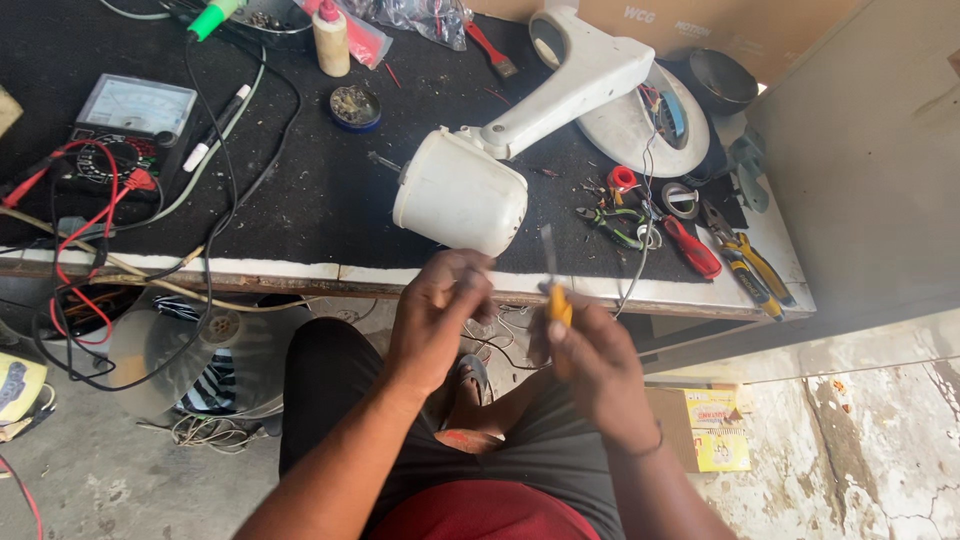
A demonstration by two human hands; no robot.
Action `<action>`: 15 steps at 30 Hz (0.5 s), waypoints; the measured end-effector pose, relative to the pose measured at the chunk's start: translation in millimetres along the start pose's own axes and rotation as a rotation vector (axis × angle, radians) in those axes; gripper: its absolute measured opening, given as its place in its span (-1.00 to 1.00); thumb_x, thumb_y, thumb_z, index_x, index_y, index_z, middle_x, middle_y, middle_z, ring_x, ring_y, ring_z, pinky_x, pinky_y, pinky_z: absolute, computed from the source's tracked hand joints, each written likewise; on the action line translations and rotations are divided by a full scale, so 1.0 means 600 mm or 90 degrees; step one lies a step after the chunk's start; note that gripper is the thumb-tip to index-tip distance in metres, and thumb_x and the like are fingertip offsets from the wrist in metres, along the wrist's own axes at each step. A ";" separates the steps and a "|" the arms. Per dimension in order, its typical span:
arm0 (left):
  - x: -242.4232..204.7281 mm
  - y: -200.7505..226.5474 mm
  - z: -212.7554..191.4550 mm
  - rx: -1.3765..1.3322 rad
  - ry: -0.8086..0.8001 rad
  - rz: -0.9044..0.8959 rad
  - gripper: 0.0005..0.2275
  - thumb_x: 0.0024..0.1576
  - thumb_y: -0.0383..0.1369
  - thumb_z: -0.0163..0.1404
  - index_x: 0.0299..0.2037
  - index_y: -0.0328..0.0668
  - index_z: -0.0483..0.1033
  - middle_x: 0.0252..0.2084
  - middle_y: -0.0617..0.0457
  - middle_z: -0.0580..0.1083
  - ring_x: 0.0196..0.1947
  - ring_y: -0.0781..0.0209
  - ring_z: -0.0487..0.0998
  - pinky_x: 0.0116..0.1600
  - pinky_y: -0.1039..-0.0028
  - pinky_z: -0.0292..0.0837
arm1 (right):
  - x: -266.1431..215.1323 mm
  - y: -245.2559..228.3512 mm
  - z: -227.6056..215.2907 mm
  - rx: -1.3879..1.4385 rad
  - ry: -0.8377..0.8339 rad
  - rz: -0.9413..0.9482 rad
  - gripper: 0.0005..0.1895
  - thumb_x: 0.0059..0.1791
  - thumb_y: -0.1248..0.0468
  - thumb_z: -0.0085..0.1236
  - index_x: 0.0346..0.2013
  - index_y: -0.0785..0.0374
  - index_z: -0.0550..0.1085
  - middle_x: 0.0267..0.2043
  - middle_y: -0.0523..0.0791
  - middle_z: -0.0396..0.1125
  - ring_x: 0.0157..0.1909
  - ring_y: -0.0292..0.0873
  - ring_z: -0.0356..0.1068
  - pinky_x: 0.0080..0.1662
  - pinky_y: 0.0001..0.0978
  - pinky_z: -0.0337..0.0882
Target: The person disassembles a white handheld appliance using a yellow screwdriver and a red screwdriver. They remove the outer casing and internal components, placing them on the workbench.
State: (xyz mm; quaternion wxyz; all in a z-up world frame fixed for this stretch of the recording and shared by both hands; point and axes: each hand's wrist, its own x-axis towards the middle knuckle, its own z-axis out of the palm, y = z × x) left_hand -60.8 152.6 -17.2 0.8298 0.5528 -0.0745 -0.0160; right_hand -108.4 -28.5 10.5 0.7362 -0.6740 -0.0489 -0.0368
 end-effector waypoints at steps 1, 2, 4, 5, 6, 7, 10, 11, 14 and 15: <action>0.002 0.006 0.000 0.001 0.001 0.003 -0.78 0.27 -0.30 0.00 -0.01 -0.27 0.50 -0.43 -0.03 0.52 -0.42 0.29 0.57 -0.25 0.48 0.62 | 0.026 0.006 -0.007 0.000 -0.002 -0.002 -0.64 0.01 0.31 0.12 0.04 0.49 0.50 -0.41 0.12 0.39 -0.46 -0.07 0.46 -0.48 -0.40 0.36; 0.003 0.011 0.002 -0.040 0.117 -0.046 -0.60 0.23 -0.24 0.05 0.15 -0.37 0.34 -0.14 -0.20 0.43 -0.17 0.11 0.54 -0.03 0.34 0.57 | 0.051 0.011 -0.015 -0.031 0.017 0.005 -0.62 0.00 0.28 0.14 0.04 0.47 0.45 -0.45 0.06 0.33 -0.49 -0.11 0.40 -0.48 -0.39 0.32; 0.009 0.007 -0.002 -0.082 0.233 -0.095 -0.40 0.18 -0.19 0.09 0.30 -0.48 0.18 0.14 -0.37 0.35 0.07 -0.06 0.51 0.20 0.21 0.52 | 0.104 0.011 -0.016 -0.063 0.034 0.012 -0.59 -0.01 0.24 0.16 0.04 0.46 0.40 -0.50 0.00 0.27 -0.53 -0.15 0.34 -0.49 -0.39 0.29; 0.014 -0.002 -0.007 -0.147 0.245 -0.100 -0.32 0.18 -0.28 0.10 0.39 -0.52 0.02 0.29 -0.41 0.21 0.27 -0.16 0.36 0.33 0.11 0.34 | 0.132 0.006 -0.009 -0.116 0.066 -0.005 -0.58 -0.03 0.22 0.25 -0.01 0.48 0.43 -0.56 -0.01 0.25 -0.57 -0.17 0.32 -0.52 -0.42 0.31; 0.020 -0.009 -0.016 -0.211 0.259 -0.101 -0.23 0.19 -0.37 0.12 0.47 -0.56 -0.14 0.44 -0.45 0.08 0.46 -0.26 0.21 0.45 0.01 0.15 | 0.164 0.001 0.003 -0.166 0.094 -0.025 -0.57 -0.05 0.20 0.33 -0.07 0.50 0.46 -0.61 -0.02 0.24 -0.61 -0.19 0.30 -0.56 -0.44 0.33; 0.028 -0.013 -0.019 -0.211 0.263 -0.096 -0.23 0.19 -0.37 0.12 0.47 -0.56 -0.14 0.44 -0.45 0.08 0.46 -0.26 0.21 0.45 0.01 0.15 | 0.186 0.014 -0.003 -0.166 0.088 -0.027 -0.57 -0.05 0.20 0.33 -0.07 0.50 0.46 -0.61 -0.02 0.24 -0.61 -0.19 0.30 -0.56 -0.44 0.33; 0.053 -0.014 -0.031 -0.339 0.275 -0.121 -0.40 0.16 -0.49 0.10 0.40 -0.45 0.13 0.22 -0.15 0.31 0.29 0.06 0.41 0.45 0.12 0.20 | 0.238 0.040 -0.004 -0.352 0.091 0.126 -0.20 -0.16 -0.21 0.44 0.11 0.31 0.47 -0.14 0.18 0.38 -0.18 0.06 0.51 -0.45 -0.21 0.58; 0.060 -0.010 -0.034 -0.327 0.282 -0.131 -0.41 0.14 -0.46 0.16 0.36 -0.43 0.19 0.16 -0.12 0.32 0.25 0.08 0.42 0.45 0.10 0.21 | 0.243 0.040 0.002 -0.342 0.091 0.143 -0.10 -0.18 -0.24 0.45 0.18 0.33 0.41 -0.06 0.21 0.37 -0.10 0.11 0.50 -0.39 -0.12 0.59; 0.076 -0.010 -0.044 -0.300 0.280 -0.146 -0.36 0.09 -0.42 0.24 0.35 -0.46 0.21 0.12 -0.13 0.32 0.26 0.04 0.40 0.45 0.06 0.20 | 0.249 0.041 0.016 -0.287 0.095 0.153 -0.01 -0.19 -0.21 0.47 0.28 0.36 0.32 0.03 0.26 0.34 -0.09 0.15 0.50 -0.31 0.00 0.61; 0.078 -0.015 -0.047 -0.286 0.273 -0.154 -0.30 0.08 -0.40 0.27 0.38 -0.51 0.18 0.15 -0.16 0.30 0.32 -0.02 0.37 0.45 0.04 0.19 | 0.246 0.042 0.019 -0.243 0.098 0.149 -0.02 -0.17 -0.15 0.48 0.30 0.37 0.29 0.03 0.28 0.33 -0.16 0.14 0.51 -0.30 0.04 0.61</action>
